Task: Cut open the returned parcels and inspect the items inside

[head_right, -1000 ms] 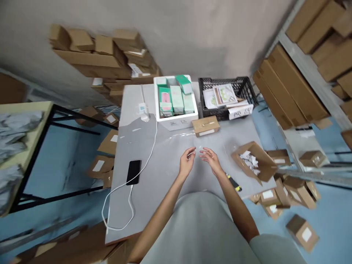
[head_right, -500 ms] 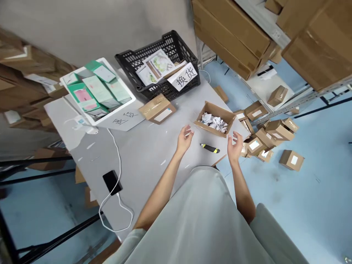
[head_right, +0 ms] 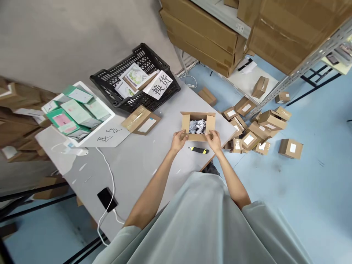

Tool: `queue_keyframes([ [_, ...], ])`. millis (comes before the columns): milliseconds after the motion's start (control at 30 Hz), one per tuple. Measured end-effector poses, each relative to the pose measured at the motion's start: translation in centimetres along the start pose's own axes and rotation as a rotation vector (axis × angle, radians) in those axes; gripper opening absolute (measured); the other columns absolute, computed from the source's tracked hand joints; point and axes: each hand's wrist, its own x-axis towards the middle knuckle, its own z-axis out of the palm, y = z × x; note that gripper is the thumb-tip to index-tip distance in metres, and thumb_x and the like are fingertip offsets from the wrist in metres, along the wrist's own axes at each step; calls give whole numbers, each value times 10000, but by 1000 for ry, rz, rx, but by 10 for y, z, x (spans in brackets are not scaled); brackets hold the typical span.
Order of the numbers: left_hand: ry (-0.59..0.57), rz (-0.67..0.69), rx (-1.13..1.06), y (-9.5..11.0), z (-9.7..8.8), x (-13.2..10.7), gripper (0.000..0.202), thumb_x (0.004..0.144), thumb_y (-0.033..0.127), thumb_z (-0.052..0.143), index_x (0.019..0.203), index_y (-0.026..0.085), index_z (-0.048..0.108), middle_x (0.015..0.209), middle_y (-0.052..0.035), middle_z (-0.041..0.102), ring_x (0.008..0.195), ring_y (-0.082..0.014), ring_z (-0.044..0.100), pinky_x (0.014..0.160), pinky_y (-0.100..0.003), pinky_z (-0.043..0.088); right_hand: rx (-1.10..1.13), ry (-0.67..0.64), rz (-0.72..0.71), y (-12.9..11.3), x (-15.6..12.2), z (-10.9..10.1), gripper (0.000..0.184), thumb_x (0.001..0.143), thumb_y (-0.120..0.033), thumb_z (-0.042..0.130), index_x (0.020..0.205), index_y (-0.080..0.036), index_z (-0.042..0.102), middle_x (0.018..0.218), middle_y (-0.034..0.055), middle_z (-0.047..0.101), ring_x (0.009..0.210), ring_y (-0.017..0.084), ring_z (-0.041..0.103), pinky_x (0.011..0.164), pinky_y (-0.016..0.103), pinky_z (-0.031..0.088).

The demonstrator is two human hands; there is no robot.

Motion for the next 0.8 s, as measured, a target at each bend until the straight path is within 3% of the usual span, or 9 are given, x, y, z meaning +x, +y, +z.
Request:
queue_keyframes([
  [133,-2,-55,-65,-8,12,-23,493,940,218,777,1431,185,786,1453,-177,633,1424,-311,675,1372,-488,479,-52,22,67,6,-8,-8,537,1002,-536,662,1366,-165,800,1496,225,736,1444,387,707,1309,548,525],
  [233,-16,15,-135,-10,20,-36,465,901,202,794,1366,196,794,1388,-158,629,1436,-317,647,1375,-519,477,-74,53,67,11,-24,-22,500,975,-505,701,1345,-187,810,1556,208,709,1495,376,684,1335,525,501],
  [333,-69,107,-168,-4,33,-54,437,930,290,818,1355,190,796,1378,-159,606,1466,-335,632,1367,-534,487,-93,133,73,20,-50,-47,523,945,-542,765,1341,-206,822,1609,197,680,1552,378,645,1368,528,467],
  [500,-195,244,-211,24,57,-90,675,875,541,940,1433,199,774,1455,-169,554,1528,-362,602,1255,-481,600,-79,238,84,46,-105,-100,571,898,-627,840,1312,-233,846,1604,175,703,1601,372,603,1389,534,444],
  [667,-288,351,-121,58,70,-113,760,807,522,1014,1470,249,763,1539,-147,544,1518,-379,624,1302,-497,559,-18,296,94,69,-145,-135,576,858,-585,878,1304,-222,858,1631,196,686,1605,386,608,1398,549,433],
  [800,-334,399,-73,81,86,-118,763,834,487,1010,1511,259,742,1607,-148,521,1491,-374,652,1296,-494,563,57,344,148,82,-155,-152,630,848,-577,885,1373,-232,841,1716,177,623,1642,372,570,1394,535,446],
])
